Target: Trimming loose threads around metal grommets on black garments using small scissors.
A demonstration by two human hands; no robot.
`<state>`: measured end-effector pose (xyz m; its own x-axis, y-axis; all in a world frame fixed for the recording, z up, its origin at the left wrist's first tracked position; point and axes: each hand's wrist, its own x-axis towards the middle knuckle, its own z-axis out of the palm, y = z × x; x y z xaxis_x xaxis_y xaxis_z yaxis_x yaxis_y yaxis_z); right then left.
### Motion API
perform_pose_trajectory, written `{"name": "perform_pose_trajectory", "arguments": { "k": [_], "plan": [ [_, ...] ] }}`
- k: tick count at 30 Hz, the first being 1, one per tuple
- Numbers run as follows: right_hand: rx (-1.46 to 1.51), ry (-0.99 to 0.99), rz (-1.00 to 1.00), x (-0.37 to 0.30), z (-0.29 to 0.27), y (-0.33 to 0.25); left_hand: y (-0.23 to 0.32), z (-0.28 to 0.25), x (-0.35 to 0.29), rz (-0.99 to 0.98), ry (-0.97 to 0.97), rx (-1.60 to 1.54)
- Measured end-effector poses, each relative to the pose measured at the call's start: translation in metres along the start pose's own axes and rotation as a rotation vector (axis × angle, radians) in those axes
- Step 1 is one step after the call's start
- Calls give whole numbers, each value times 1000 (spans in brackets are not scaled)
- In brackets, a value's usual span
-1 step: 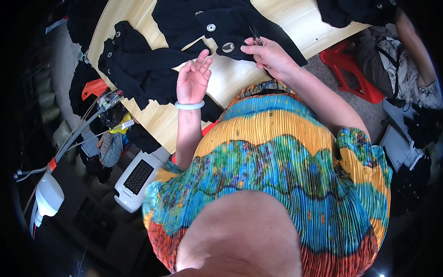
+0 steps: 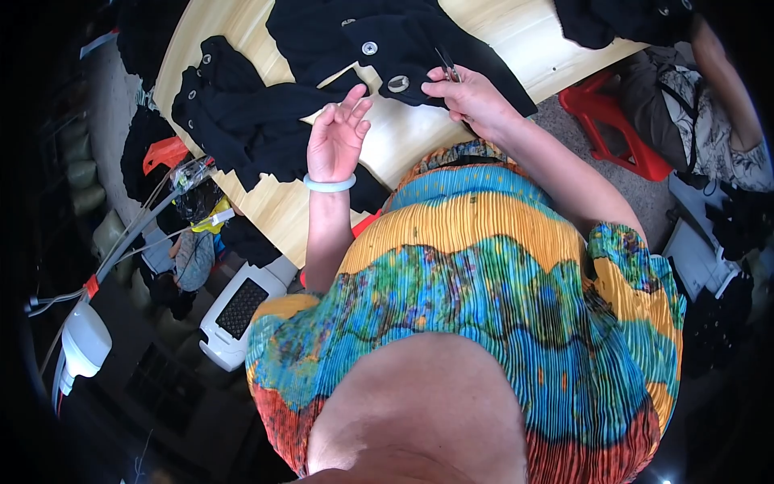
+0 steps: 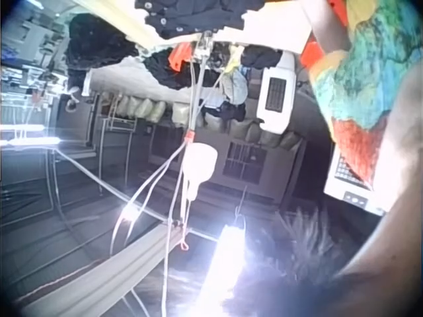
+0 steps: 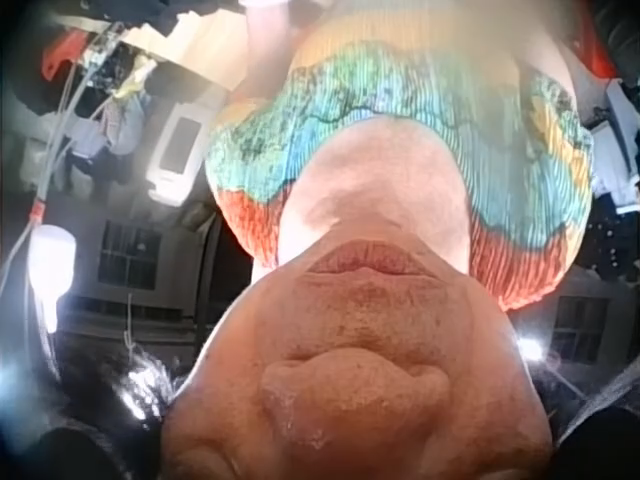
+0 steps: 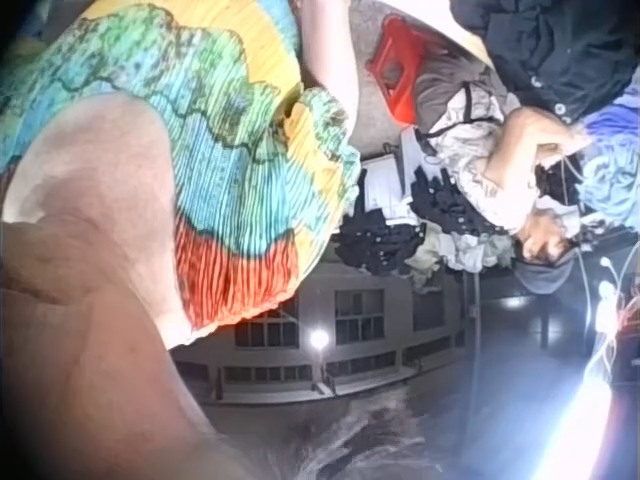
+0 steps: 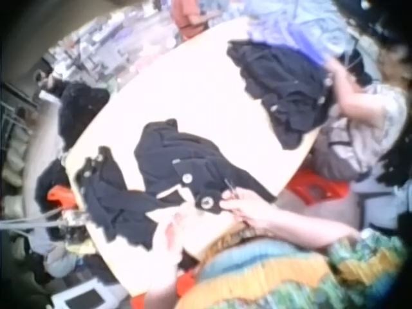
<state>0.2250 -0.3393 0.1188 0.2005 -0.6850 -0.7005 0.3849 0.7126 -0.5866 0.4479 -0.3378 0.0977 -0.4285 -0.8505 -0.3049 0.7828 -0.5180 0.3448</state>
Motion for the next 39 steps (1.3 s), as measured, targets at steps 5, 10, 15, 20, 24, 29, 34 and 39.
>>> {"name": "perform_pose_trajectory", "arguments": {
  "k": [5,10,15,20,24,29,34,39],
  "plan": [
    [-656,48,-487,4,4,10,1,24,-1,20,54,174],
    [-1258,41,-547,-24,20,-11,-2,26,-6,87,115,333],
    [-1421,-58,-707,-24,24,-13,-5,30,-7,149,96,474],
    [-1506,-93,-789,-18,32,-10,-14,38,-9,188,107,591],
    [-1555,-129,-727,-16,36,-11,-17,40,-10,193,114,644],
    [-1325,-51,-680,-3,24,-2,-12,30,-9,201,156,593],
    [-987,84,-507,7,2,2,-3,-60,2,321,577,1458],
    [-776,161,-521,33,-46,15,-29,-94,-8,-199,432,2383]
  ]
}}
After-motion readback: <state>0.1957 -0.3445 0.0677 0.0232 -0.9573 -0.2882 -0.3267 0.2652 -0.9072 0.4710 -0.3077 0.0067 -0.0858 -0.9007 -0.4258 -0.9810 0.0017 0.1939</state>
